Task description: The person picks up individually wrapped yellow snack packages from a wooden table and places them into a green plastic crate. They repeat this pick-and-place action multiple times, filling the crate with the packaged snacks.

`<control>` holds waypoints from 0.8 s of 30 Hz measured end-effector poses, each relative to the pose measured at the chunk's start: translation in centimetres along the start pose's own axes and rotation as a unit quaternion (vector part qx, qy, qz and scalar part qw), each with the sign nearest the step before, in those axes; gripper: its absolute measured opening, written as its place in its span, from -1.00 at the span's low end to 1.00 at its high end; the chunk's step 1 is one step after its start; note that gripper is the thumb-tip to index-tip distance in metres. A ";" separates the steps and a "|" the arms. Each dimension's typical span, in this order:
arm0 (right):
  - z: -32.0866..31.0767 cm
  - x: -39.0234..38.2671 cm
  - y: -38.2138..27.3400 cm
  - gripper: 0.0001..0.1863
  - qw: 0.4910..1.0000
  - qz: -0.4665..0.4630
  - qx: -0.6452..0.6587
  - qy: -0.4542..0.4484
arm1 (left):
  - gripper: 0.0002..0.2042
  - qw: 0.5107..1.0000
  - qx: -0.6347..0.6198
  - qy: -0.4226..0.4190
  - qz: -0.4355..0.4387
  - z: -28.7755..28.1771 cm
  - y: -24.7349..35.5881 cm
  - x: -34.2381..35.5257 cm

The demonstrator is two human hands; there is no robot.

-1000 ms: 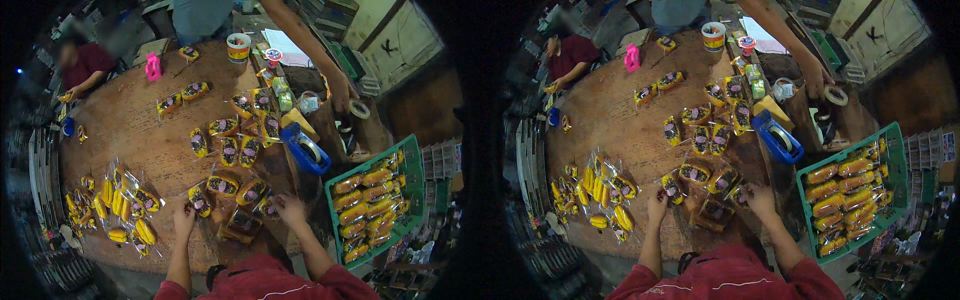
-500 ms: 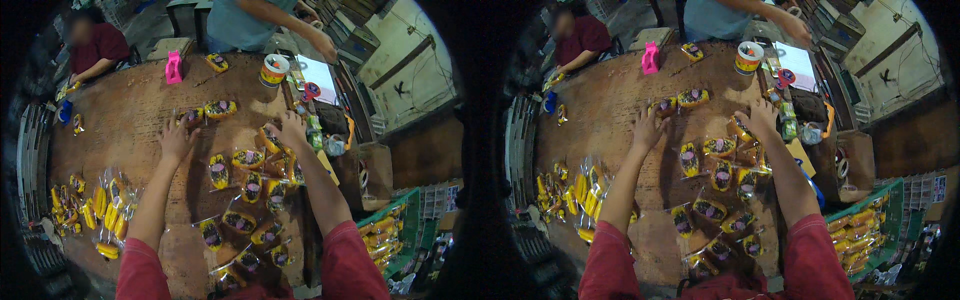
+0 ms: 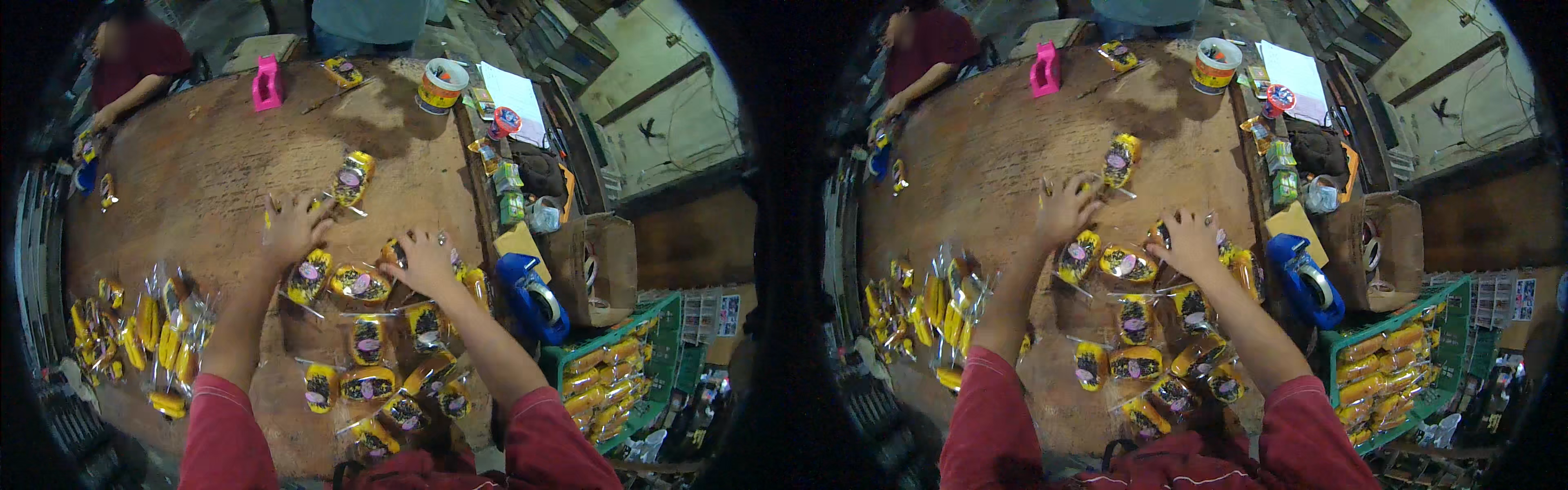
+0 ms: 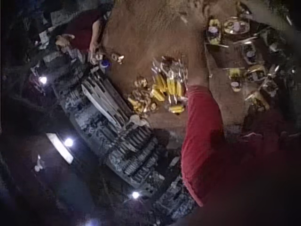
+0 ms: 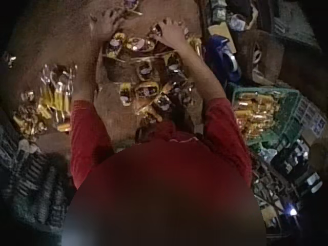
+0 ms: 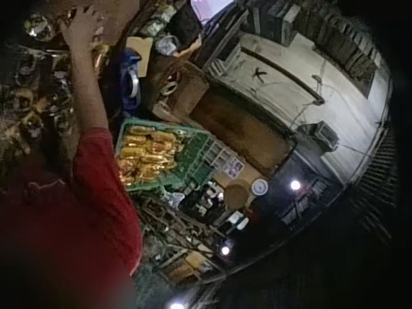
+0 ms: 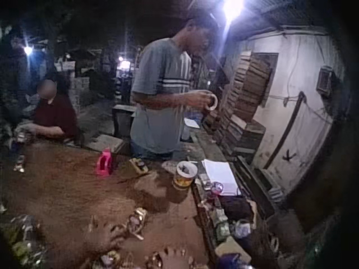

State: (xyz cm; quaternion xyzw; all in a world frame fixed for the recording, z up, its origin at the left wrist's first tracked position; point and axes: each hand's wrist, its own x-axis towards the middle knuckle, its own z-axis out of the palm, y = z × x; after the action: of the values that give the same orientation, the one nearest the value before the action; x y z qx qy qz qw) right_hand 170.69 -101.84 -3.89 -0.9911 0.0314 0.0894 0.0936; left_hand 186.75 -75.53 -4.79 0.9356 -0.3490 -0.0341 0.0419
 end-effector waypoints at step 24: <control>-3.6 -3.5 -8.5 -0.14 0.945 -0.151 0.264 0.116 | -0.36 0.971 -0.038 0.116 -0.205 -2.9 2.4 -20.1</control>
State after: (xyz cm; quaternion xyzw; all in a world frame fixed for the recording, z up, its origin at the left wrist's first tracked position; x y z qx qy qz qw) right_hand 168.51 -94.03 1.77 -0.9274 -0.0854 -0.0527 0.3603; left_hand 170.24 -64.02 -0.96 0.9825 -0.1410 0.0540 0.1095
